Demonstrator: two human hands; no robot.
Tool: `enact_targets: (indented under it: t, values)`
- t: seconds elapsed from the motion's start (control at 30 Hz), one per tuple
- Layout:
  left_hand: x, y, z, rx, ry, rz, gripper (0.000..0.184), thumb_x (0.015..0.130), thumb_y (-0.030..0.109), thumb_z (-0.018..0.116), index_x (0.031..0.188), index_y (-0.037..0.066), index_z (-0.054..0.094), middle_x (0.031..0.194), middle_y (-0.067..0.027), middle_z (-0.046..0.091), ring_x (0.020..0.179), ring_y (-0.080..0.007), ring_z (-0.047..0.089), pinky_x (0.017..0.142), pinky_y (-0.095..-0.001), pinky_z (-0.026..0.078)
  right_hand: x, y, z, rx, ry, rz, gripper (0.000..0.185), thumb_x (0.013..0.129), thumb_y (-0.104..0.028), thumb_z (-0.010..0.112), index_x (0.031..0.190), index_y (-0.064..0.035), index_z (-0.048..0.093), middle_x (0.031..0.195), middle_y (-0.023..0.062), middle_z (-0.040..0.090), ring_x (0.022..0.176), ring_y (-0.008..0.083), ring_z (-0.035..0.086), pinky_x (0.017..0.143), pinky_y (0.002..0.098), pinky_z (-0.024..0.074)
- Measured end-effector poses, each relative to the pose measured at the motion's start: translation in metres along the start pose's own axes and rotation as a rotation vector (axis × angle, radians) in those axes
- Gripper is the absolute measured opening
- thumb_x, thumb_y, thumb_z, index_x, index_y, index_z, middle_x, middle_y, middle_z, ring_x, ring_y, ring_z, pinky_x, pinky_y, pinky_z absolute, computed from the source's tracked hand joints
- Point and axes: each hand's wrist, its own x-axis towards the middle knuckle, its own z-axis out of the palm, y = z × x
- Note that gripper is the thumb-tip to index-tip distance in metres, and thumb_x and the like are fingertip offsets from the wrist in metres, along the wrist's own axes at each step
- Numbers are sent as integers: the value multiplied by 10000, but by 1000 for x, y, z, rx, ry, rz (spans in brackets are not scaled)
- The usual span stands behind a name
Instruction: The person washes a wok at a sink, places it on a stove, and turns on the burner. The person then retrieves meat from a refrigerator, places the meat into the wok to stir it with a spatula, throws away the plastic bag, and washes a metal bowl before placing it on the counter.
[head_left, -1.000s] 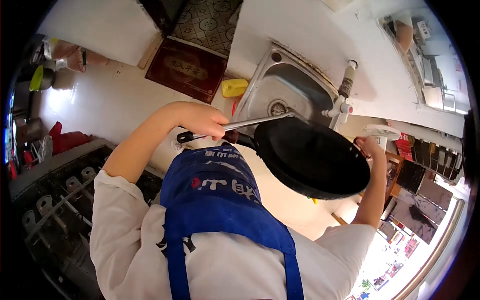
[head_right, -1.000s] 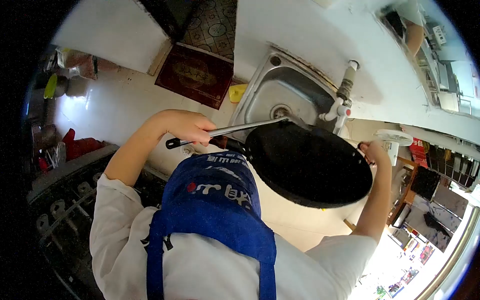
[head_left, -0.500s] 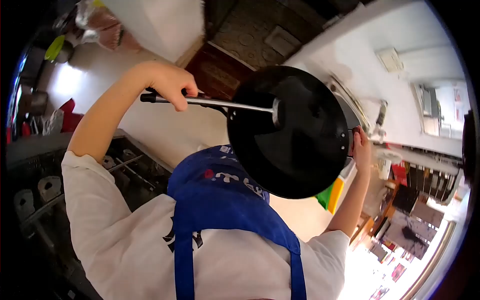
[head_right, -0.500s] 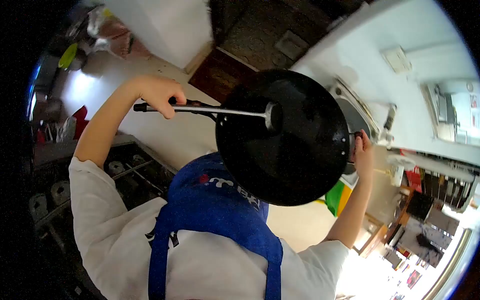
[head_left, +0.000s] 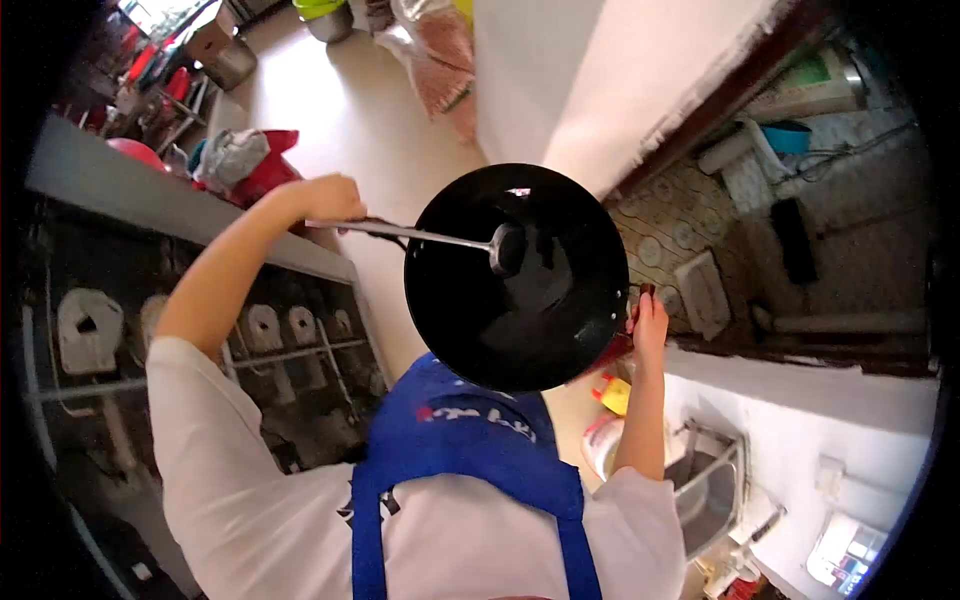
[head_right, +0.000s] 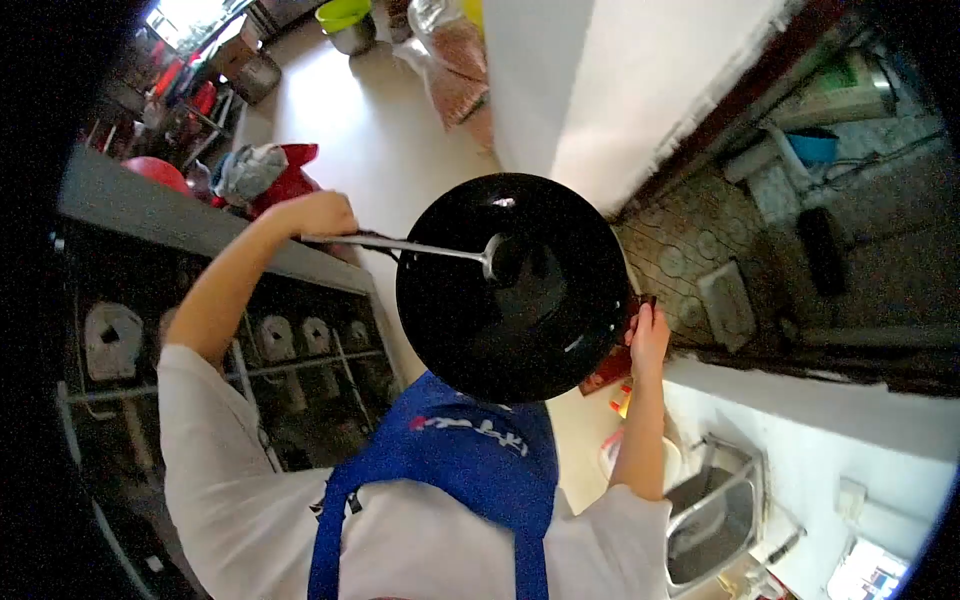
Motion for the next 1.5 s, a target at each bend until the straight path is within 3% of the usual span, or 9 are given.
enact_targets:
  t: [0.27,0.37,0.47,0.57,0.97,1.1,1.2,1.27,1.5]
  values:
    - [-22,-48,-29,-168,-170,-270,321,700,263,613,804,-31,538,681,-171,581,673,-251,571,635,-369,454,63,-14,84,-218,-103,-47,336,915,-311,455,981,11,528,659,50,509,533,135,479,500,290,384]
    - [6,-47,-41,-242,-216,-132,457,686,275,614,1059,42,488,814,-159,629,737,-330,601,669,-371,468,38,7,66,-320,150,-32,431,906,-350,446,1082,34,529,745,125,592,654,231,560,624,329,436]
    - [50,-21,-58,-69,-378,114,360,701,258,625,984,50,544,804,-170,621,768,-317,595,704,-393,465,-4,24,29,-473,275,-53,491,890,-365,428,1129,57,510,922,256,612,901,405,572,814,430,424]
    - [82,2,-71,199,-278,350,281,739,250,629,918,38,584,856,-193,617,811,-359,585,721,-416,458,-55,28,1,-464,453,40,470,886,-378,423,1088,29,543,981,292,585,964,418,558,859,440,431]
    - [107,328,-81,634,-61,948,220,780,241,614,904,63,584,777,-164,622,757,-346,588,679,-432,462,-319,69,-201,-436,971,336,302,760,-233,546,885,28,631,594,75,567,481,156,552,475,297,454]
    - [114,425,-59,625,-149,1002,207,786,228,617,931,80,603,802,-161,629,778,-332,595,685,-422,466,-344,85,-282,-356,954,463,488,768,-453,618,847,27,641,567,70,559,465,155,546,457,290,450]
    - [114,491,-31,526,-222,1010,213,784,226,621,929,72,602,817,-162,632,790,-339,594,692,-423,466,-345,101,-353,-453,1049,479,684,742,-658,539,883,1,659,675,123,624,598,213,621,580,326,499]
    - [114,513,-24,549,-220,1028,214,790,227,614,929,65,601,828,-164,632,794,-345,593,693,-427,465,-350,81,-363,-591,899,630,874,712,-786,380,1025,-13,644,989,210,635,964,312,608,842,381,458]
    - [110,609,-14,608,-275,760,183,781,189,599,908,57,602,810,-171,624,780,-351,588,686,-433,459,-339,109,-433,-546,793,511,959,699,-812,358,1107,27,582,1072,223,602,1052,323,562,899,379,423]
